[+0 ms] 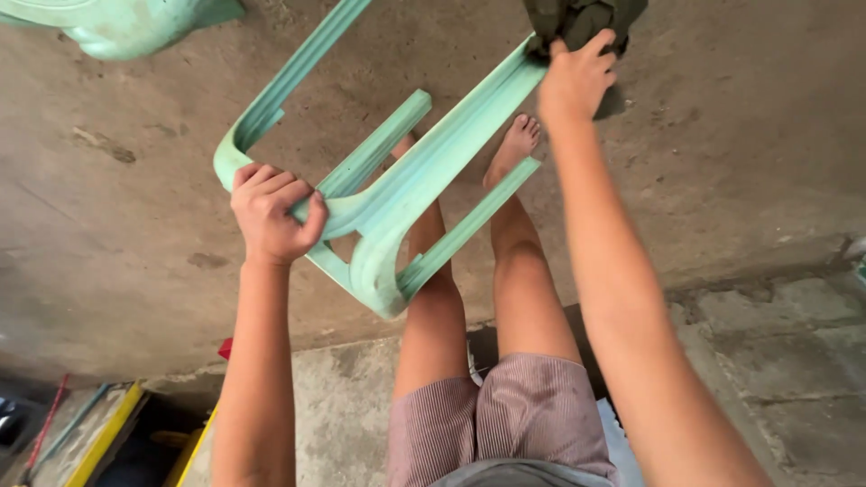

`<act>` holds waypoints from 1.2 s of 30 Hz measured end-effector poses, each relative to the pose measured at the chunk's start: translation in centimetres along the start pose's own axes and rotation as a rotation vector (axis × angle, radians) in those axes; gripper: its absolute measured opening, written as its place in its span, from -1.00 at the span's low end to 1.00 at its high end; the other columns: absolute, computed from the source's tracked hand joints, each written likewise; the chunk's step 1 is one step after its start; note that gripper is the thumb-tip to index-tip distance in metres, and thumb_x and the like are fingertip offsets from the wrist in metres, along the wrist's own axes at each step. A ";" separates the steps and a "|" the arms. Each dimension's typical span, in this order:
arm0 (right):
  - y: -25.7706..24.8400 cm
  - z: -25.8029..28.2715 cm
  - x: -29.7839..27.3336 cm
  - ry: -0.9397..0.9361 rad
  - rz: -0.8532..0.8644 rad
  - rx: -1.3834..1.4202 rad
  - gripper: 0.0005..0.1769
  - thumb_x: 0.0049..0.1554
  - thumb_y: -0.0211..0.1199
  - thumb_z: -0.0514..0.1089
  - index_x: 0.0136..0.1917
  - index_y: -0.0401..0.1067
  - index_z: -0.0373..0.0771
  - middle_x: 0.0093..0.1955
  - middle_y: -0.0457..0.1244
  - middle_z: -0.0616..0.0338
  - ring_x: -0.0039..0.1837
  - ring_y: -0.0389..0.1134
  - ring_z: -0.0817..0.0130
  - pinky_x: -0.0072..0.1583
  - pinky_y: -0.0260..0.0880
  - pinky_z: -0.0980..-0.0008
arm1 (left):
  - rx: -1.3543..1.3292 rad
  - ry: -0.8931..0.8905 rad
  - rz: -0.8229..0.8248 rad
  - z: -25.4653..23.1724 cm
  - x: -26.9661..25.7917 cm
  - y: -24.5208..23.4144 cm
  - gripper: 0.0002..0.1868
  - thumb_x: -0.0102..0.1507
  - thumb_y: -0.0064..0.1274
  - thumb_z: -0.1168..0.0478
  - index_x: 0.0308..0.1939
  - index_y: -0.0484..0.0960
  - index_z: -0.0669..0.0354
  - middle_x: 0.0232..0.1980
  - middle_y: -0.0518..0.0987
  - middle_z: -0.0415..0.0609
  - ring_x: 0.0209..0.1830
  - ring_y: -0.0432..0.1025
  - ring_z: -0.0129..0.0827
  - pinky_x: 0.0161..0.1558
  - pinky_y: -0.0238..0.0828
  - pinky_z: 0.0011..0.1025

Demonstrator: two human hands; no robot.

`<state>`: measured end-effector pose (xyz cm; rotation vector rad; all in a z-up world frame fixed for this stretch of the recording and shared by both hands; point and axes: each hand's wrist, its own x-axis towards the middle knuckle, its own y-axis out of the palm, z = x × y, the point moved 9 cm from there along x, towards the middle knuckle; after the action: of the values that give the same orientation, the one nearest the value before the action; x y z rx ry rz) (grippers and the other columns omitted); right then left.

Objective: The person is wiping down plastic chairs with a cloth.

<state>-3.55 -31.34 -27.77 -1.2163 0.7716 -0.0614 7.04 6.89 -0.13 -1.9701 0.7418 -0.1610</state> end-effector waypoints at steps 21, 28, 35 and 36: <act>0.5 -0.3 -2.4 0.188 0.151 0.124 -0.69 0.33 0.03 -0.13 0.28 0.46 -0.08 0.61 -0.28 -0.35 0.45 -0.02 -0.54 0.37 0.11 -0.30 | -0.007 0.009 -0.027 -1.9 0.1 0.6 -0.87 0.12 0.17 0.18 -0.49 0.58 0.09 -0.42 0.53 -0.11 -0.33 0.41 -0.18 0.04 0.30 -0.23; 2.4 -1.4 -4.8 0.178 0.154 0.083 -0.71 0.32 0.06 -0.17 0.27 0.44 -0.12 0.60 -0.27 -0.39 0.38 0.05 -0.50 0.30 0.17 -0.34 | -0.006 0.071 -0.009 -3.2 2.4 0.9 -0.81 0.10 0.20 0.16 -0.55 0.56 0.09 -0.47 0.49 -0.11 -0.35 0.40 -0.19 0.02 0.31 -0.22; -11.9 12.8 -23.9 -0.082 0.230 0.225 -0.59 0.29 0.17 -0.06 0.36 0.38 -0.26 0.48 -0.06 -0.58 0.36 0.15 -0.50 0.31 0.22 -0.29 | -0.005 0.060 -0.053 -5.8 3.8 1.6 -0.88 0.11 0.16 0.19 -0.51 0.63 0.09 -0.46 0.52 -0.12 -0.33 0.40 -0.20 0.09 0.32 -0.22; -12.8 13.4 -26.4 -0.043 0.324 0.420 -0.43 0.30 0.21 -0.01 0.48 0.28 -0.30 0.42 -0.01 -0.58 0.37 0.14 -0.50 0.33 0.21 -0.26 | -0.009 0.055 -0.059 -6.1 3.8 1.8 -0.88 0.13 0.15 0.19 -0.48 0.65 0.10 -0.45 0.53 -0.12 -0.30 0.42 -0.21 0.11 0.32 -0.22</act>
<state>-11.28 -13.72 -1.86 -0.6848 0.8589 0.0669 6.85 -0.44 0.70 -2.0039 0.7210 -0.2484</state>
